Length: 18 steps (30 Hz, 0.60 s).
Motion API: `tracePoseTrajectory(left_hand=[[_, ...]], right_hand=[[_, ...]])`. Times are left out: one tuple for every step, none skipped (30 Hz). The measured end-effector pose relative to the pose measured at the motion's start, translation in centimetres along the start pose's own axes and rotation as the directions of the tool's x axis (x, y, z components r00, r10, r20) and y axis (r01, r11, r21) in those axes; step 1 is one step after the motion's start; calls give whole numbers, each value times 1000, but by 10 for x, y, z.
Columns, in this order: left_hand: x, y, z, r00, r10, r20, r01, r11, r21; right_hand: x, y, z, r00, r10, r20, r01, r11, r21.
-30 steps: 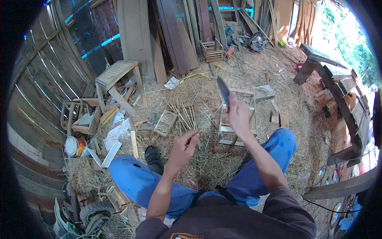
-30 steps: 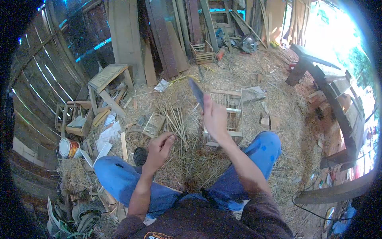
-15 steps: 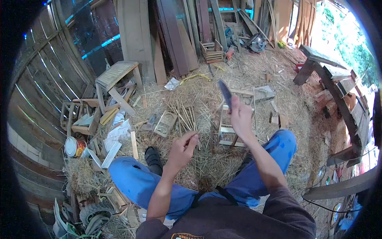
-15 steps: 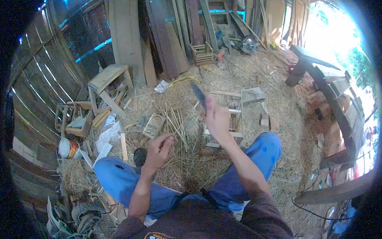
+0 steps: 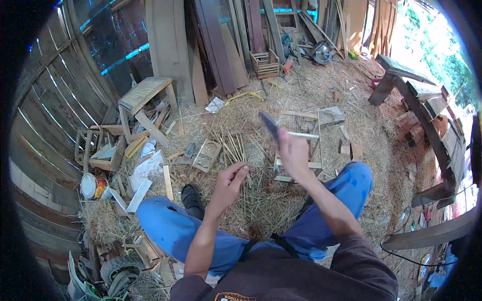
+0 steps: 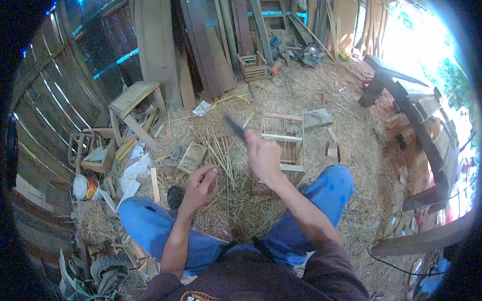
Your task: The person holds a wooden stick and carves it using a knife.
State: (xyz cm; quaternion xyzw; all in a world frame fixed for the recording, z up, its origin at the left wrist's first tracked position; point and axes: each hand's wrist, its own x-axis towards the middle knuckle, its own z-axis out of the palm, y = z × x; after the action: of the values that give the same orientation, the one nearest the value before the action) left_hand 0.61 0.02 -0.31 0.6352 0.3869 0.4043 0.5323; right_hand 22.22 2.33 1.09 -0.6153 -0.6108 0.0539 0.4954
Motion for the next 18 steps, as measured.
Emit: tracePoseTrajectory(left_hand=[[1,-1,-1,1000,25,-4,-25,999,-34],[1,-2,-4,999,-7,43,10,998,-60],[1,-1,-5,995,-41,94,49,995,-88],[0,-2,-4,986,-73,148,91,989,-116],[0,-1,-1,987,-103,125,121,982,-143],[-1,1,3,986,-133,100,148,974,-169],[-1,2,3,984,-164,74,175,965,-193],[0,3,1,995,-84,48,87,993,-75],[1,4,-1,999,-4,35,3,999,42],[1,3,-1,997,73,34,-77,985,155],[0,1,0,997,73,30,-77,977,197],[1,-3,1,997,74,28,-78,968,238],[2,-4,2,996,80,26,-84,956,281],[2,-2,3,999,52,16,-55,975,217],[0,2,3,1000,23,7,-24,988,154],[-1,5,3,1000,-8,-2,8,996,90],[0,2,4,998,67,-12,-66,993,102],[2,-2,6,990,142,-20,-139,984,112]], right_hand=[[11,-3,-7,998,62,-18,-62,998,30],[15,-4,-11,991,131,-32,-129,990,59],[14,-1,-10,995,96,-35,-96,995,5],[6,2,-7,999,32,-14,-32,999,-23],[-6,4,-3,999,-34,7,34,998,-51],[-11,2,0,994,-101,29,103,992,-74],[-10,1,1,994,-104,20,105,991,-85],[-2,2,-1,1000,-7,5,8,1000,-28],[11,-9,-15,996,93,-1,-93,995,25],[17,-13,-23,981,196,0,-195,978,74],[12,-3,-17,996,90,-26,-91,995,-46],[2,3,-9,999,35,-1,-35,998,-54],[-10,5,0,1000,-22,21,23,998,-59],[-16,8,5,996,-83,41,85,995,-59],[-10,0,-1,994,-81,74,87,993,-84],[1,-5,-7,999,-2,40,4,999,-50],[13,-6,-14,997,78,10,-78,997,-14],[19,-6,-17,987,159,-16,-159,987,22]])
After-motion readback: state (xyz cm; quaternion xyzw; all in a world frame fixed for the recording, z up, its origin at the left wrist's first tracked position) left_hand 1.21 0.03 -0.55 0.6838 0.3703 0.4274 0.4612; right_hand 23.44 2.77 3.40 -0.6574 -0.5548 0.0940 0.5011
